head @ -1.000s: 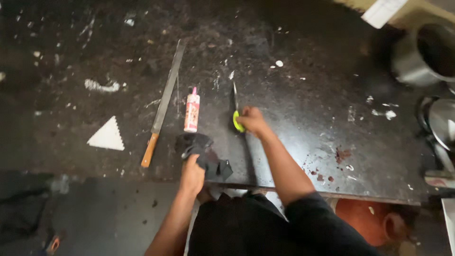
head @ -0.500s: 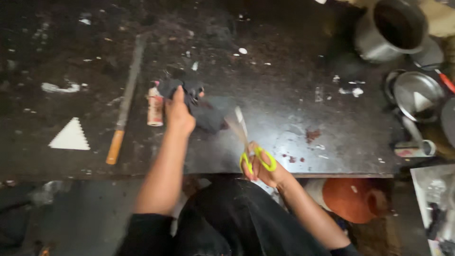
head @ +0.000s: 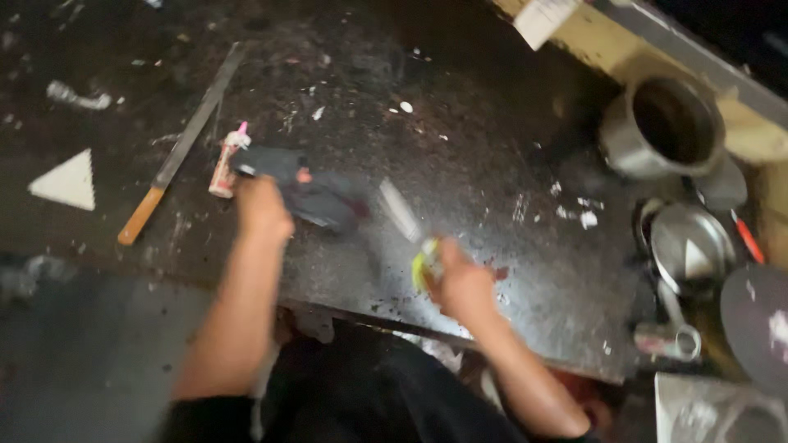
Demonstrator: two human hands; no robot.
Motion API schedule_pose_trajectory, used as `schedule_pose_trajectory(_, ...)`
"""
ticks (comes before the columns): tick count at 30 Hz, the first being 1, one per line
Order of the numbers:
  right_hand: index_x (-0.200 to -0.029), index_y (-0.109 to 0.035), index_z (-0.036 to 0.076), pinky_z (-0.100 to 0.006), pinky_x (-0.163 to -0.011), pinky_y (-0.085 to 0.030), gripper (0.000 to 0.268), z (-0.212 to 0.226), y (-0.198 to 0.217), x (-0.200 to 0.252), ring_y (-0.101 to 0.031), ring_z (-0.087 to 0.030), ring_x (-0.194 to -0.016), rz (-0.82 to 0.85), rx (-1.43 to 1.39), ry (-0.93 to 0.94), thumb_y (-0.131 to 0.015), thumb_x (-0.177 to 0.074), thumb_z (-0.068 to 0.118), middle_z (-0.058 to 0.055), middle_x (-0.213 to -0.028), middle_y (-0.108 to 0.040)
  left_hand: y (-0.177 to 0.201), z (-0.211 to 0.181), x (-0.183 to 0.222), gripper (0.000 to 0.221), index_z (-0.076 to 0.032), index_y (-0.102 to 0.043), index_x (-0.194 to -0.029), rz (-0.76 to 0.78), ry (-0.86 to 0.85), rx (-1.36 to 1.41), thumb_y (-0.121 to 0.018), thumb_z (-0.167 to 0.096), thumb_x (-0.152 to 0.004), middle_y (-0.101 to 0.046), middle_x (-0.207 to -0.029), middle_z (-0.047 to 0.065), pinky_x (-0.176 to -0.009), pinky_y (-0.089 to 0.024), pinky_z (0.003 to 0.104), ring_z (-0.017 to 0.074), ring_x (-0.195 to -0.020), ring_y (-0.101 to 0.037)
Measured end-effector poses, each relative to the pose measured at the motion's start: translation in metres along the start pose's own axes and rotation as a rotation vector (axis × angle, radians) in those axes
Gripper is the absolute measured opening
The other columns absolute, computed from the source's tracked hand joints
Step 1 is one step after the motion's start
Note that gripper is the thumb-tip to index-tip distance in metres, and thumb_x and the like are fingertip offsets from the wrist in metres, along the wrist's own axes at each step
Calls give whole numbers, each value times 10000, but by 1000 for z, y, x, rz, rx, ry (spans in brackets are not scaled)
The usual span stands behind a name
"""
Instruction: The person organizes various bakery items by moving containers, bottles, and papers between a countertop, cabinets, and a drawer.
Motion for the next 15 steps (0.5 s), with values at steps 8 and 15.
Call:
schedule_pose_trajectory(8,-907,-654,-51,-506,-665,-507,73,-224,90,-392,-657,-421,-778,-421,463,157,-654,-901,22,-241,-885,-674,109,-87,89,327,71,-671,-1126,-71,-216,-179,-394,23,-959,-734,-995,147,-709,-593,354,242,-825,-717)
schedule_pose_trajectory(15,-952,-707,-40,-350,-631,-502,209,-142,77,-418,-699,-282,-759,-635,-50,260,-577,-793,-80,-171,-877,-712,263,-107,121,292,11,-654,-1133,-306,-238,-82,-426,-40,-959,-699,-969,134,-642,-553,351,221,-779,-674)
Point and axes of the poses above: each hand's wrist, its own x-axis away from the middle knuckle, its own y-axis out of the back of the hand, z = x × y, the point moved 9 cm from there along -x, towards the middle knuckle
